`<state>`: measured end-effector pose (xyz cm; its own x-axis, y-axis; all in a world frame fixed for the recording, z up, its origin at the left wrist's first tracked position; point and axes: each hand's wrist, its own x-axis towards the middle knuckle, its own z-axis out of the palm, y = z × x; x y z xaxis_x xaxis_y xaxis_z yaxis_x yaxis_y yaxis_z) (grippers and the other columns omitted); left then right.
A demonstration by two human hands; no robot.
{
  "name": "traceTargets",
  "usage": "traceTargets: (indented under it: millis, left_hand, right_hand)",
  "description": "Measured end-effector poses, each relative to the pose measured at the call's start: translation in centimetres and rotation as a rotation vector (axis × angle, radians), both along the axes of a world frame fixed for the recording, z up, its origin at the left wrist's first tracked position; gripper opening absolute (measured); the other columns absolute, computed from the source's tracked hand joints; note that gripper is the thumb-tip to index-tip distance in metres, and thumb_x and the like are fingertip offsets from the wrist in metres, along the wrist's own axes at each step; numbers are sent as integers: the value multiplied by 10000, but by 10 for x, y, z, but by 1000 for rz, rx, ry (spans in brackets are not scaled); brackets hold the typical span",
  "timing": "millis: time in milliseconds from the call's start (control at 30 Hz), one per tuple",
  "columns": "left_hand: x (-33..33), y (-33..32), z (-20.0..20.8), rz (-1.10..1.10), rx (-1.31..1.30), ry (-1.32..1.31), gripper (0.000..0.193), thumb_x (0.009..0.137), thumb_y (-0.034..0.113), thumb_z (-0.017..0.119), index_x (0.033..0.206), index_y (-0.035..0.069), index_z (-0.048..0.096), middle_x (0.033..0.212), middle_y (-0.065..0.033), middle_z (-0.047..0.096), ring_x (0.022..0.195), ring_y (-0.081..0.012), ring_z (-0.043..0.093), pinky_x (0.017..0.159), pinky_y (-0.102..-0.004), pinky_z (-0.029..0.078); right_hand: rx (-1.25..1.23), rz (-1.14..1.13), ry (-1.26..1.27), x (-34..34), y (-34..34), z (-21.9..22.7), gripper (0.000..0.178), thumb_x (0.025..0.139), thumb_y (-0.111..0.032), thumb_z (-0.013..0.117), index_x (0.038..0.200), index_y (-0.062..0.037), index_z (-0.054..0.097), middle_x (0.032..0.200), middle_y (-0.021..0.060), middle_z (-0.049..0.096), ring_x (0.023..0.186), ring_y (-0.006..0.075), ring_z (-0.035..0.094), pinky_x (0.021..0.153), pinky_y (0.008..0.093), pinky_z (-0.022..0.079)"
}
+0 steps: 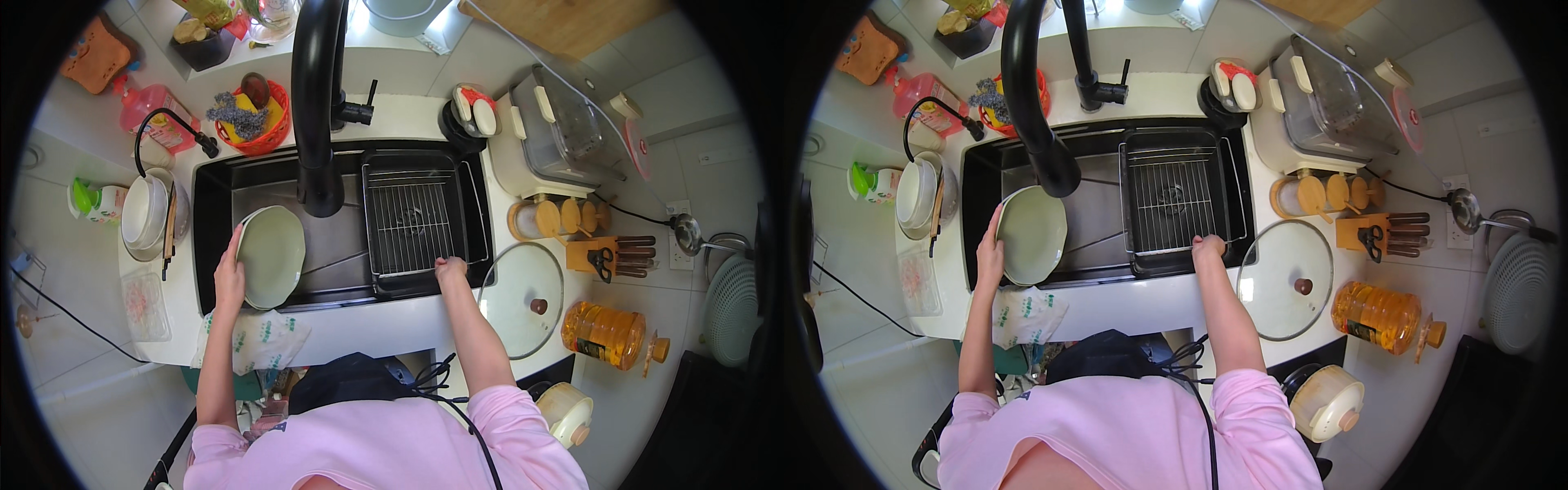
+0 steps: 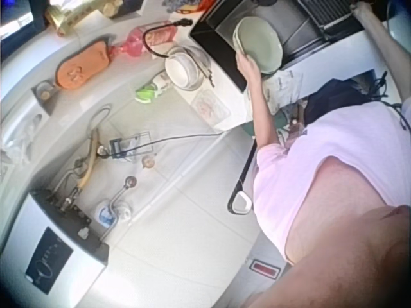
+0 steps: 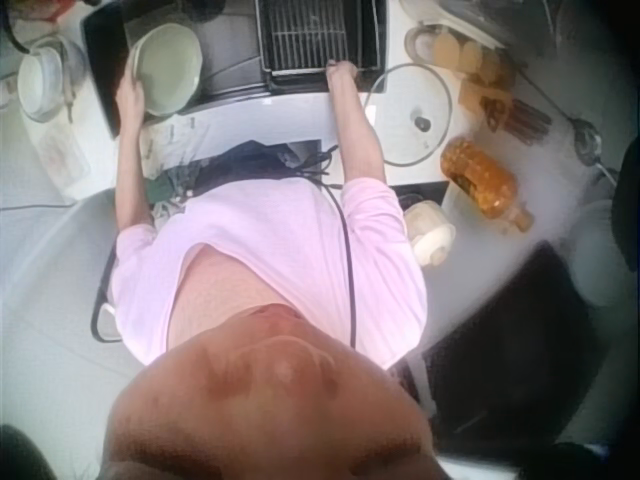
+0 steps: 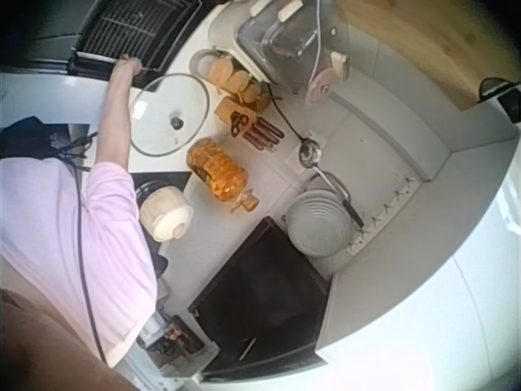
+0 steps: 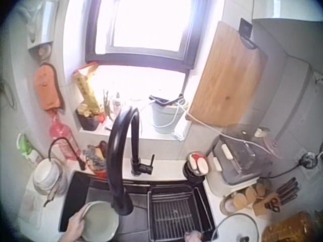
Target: The person pours oil into a wok on the stove, swirls it to coat the surface, then washes a bowl and places it on a drying rack. They wipe the countertop and stove, wash their hands, and dry them with a towel.
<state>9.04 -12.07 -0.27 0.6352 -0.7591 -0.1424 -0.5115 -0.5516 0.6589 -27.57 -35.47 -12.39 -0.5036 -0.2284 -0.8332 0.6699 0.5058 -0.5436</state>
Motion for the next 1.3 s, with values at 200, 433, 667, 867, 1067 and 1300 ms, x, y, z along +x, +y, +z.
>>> traceTargets:
  millis: [200,433,667,867,1067,1300]
  left_hand:
    - [-1,1,-1,-10,-9,8,731,759,-75,342,1375,318,377,1240,-173,532,1133,-338,528,953,-390,418]
    - [-2,9,7,38,-149,52,714,738,-77,335,1384,224,384,1318,-153,486,1204,-294,487,1005,-355,375]
    - [-37,-6,41,304,-514,782,788,651,-119,375,1408,100,350,1428,-99,369,1304,-233,366,1064,-308,300]
    - [-123,-39,39,317,-570,1337,838,670,-122,404,1452,132,243,1449,-67,317,1294,-201,353,1045,-297,314]
    - [-212,-97,-18,327,-542,1813,714,747,-69,392,1410,144,235,1320,-95,407,1216,-269,423,988,-424,400]
    - [-266,-160,-98,675,-221,1927,426,856,6,374,1281,-9,354,1243,-194,468,1090,-339,539,876,-513,486]
  right_hand:
    - [95,149,-156,-30,5,-67,184,923,-94,460,1094,-31,441,1019,153,459,747,261,516,652,341,517]
    - [-12,929,132,0,40,29,626,858,-277,615,1378,-70,334,1413,176,304,1298,290,326,1081,405,249]
    - [-468,1648,-161,78,66,158,764,846,-305,622,1441,-76,201,1393,136,353,1302,246,334,1030,378,330]
    - [-544,1499,-309,51,34,190,623,830,-71,576,1392,-98,309,1272,105,473,1135,197,488,946,351,413]
    - [-401,1509,112,4,-28,214,651,746,55,517,1367,-70,366,1188,138,539,1034,235,556,898,333,457]
    - [-484,1799,1003,23,-69,149,644,741,15,412,1363,-153,388,1123,249,589,1053,371,572,917,393,431]
